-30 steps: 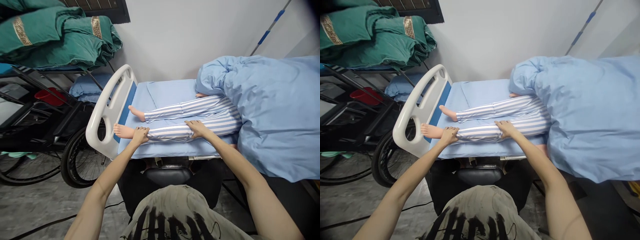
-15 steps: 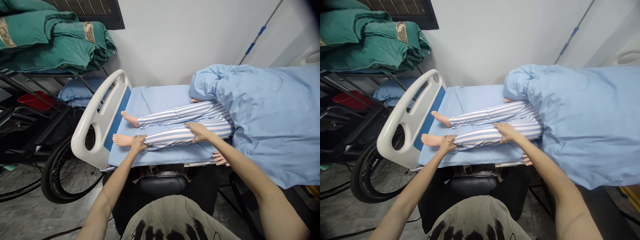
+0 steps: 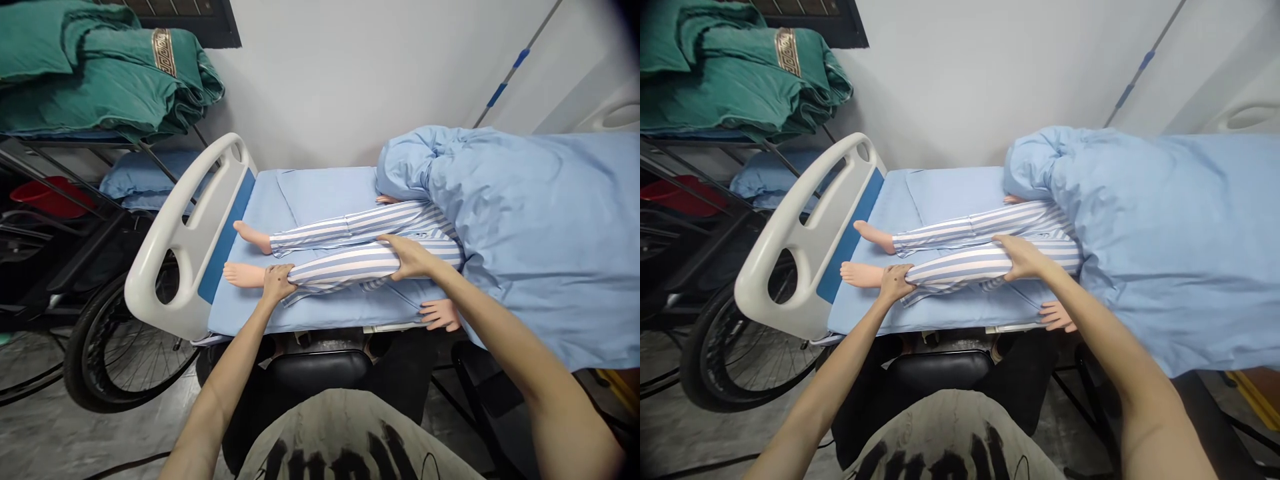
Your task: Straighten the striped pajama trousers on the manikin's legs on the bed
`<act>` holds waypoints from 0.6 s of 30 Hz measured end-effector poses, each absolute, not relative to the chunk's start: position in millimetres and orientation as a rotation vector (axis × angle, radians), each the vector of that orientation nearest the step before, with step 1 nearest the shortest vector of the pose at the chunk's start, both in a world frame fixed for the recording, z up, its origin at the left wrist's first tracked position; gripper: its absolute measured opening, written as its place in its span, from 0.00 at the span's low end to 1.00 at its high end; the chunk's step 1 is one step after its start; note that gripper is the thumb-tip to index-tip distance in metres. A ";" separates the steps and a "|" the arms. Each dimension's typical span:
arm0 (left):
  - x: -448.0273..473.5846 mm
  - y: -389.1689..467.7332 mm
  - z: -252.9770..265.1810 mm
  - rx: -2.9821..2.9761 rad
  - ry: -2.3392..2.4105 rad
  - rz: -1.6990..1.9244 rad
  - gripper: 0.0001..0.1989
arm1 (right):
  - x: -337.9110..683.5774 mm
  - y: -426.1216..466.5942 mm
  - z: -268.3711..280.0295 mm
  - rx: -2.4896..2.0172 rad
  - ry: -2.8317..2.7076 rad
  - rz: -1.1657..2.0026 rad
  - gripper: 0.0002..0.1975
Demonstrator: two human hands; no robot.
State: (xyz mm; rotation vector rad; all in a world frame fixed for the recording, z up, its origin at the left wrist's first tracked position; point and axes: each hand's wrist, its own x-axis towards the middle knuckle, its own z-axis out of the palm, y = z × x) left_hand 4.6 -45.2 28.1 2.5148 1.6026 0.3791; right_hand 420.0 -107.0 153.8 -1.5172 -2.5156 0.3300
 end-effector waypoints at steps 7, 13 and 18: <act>4.3 -44.3 48.3 2.555 1.577 0.321 0.23 | 418.3 -107.7 152.7 -1.520 -2.512 0.315 0.52; -2.9 -43.0 63.9 2.607 1.576 0.305 0.22 | 412.1 -106.0 145.2 -1.535 -2.527 0.285 0.52; -18.7 -43.8 71.8 2.652 1.595 0.310 0.21 | 397.9 -100.5 124.2 -1.535 -2.572 0.209 0.51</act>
